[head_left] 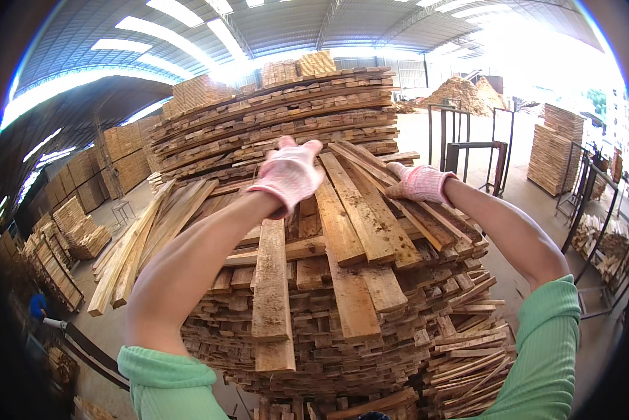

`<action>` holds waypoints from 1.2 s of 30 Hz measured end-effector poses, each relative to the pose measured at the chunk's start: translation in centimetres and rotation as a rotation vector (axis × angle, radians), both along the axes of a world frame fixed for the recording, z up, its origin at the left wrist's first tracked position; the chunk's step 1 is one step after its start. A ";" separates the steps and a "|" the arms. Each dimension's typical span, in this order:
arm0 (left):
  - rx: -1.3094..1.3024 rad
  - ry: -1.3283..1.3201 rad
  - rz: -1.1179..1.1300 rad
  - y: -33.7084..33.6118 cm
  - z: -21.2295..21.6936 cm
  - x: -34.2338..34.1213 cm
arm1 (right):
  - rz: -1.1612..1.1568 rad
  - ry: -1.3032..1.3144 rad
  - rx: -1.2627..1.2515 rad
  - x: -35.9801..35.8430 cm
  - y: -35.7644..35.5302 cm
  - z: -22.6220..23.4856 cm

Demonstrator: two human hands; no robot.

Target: The person stacks thin wooden planks onto a large pile by hand, picking them up from the floor and arranging them on top.

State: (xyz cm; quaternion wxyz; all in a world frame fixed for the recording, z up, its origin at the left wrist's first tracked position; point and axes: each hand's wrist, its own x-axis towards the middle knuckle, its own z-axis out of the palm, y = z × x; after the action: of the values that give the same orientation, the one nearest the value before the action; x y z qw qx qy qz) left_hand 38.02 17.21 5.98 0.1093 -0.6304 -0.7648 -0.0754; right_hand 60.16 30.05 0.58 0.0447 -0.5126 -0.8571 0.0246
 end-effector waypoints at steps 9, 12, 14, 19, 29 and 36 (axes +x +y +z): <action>-0.289 -0.275 -0.191 3.8 -4.2 -0.9 | -0.066 0.347 -0.199 -0.7 -0.1 3.5; -0.364 -0.109 -0.295 5.5 -4.2 -4.1 | 0.007 0.191 -0.171 -2.9 -4.6 2.2; -0.417 -0.088 -0.335 5.5 -2.9 -0.6 | -0.057 -0.032 -0.046 -1.2 -0.3 -0.1; -0.196 -0.293 -0.157 3.7 -1.7 -2.9 | 0.041 -0.043 0.030 -2.9 -0.4 -0.3; 0.120 -0.563 0.149 -7.8 5.8 -15.2 | -0.083 0.411 -0.244 1.8 1.8 3.0; -0.420 0.206 0.444 -6.4 -4.3 -29.1 | 0.222 0.901 -0.628 -11.1 -7.0 6.1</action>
State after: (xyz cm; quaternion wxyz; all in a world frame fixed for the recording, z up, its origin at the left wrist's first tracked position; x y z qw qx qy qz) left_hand 8.90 10.79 1.65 0.0672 -0.4611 -0.8675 0.1740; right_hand 49.09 23.04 6.71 0.2487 -0.3470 -0.7535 0.4999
